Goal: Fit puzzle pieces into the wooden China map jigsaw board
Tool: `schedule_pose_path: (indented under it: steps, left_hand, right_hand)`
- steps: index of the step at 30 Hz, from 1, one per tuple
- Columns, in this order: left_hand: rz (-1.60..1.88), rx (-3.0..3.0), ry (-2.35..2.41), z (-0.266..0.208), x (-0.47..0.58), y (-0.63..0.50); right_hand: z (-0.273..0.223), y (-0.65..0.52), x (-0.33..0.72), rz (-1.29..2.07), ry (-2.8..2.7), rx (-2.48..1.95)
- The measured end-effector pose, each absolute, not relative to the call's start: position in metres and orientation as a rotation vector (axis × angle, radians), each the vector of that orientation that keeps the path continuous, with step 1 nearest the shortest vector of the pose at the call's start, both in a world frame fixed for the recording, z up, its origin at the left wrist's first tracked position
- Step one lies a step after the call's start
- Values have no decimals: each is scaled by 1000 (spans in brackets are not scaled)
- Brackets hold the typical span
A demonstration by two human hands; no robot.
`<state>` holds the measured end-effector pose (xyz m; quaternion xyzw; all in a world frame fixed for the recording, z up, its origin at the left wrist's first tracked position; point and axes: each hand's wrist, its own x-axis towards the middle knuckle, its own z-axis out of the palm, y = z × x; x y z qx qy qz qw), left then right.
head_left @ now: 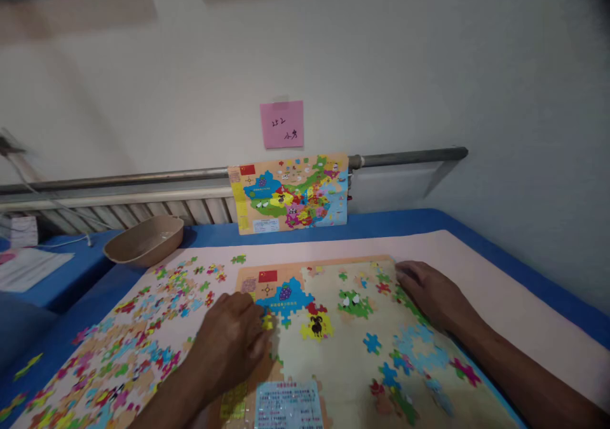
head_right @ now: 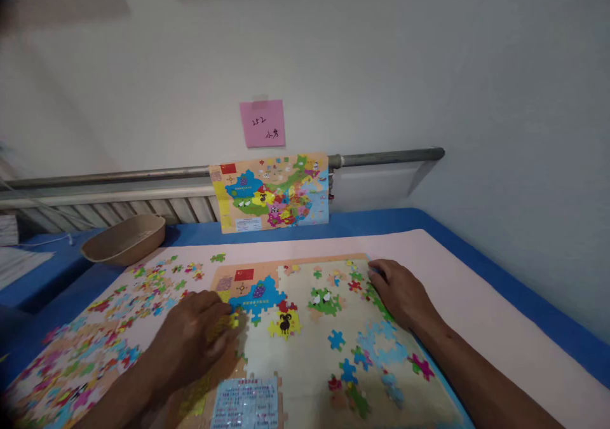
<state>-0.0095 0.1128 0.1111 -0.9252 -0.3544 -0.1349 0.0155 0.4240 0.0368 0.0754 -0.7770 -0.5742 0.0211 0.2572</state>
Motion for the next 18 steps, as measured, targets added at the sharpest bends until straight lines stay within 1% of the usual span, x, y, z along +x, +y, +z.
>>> schedule_pose_path:
  steps: [3, 6, 18]
  left_hand:
    - [-285, -2978, -996, 111, 32, 111]
    - [-216, -3021, -993, 108, 54, 116]
    - [-248, -3031, -959, 94, 65, 129]
  right_hand:
    - [76, 36, 422, 58, -1566, -2105]
    - [77, 36, 421, 36, -1580, -2100]
    - [73, 35, 423, -9, -1578, -2107]
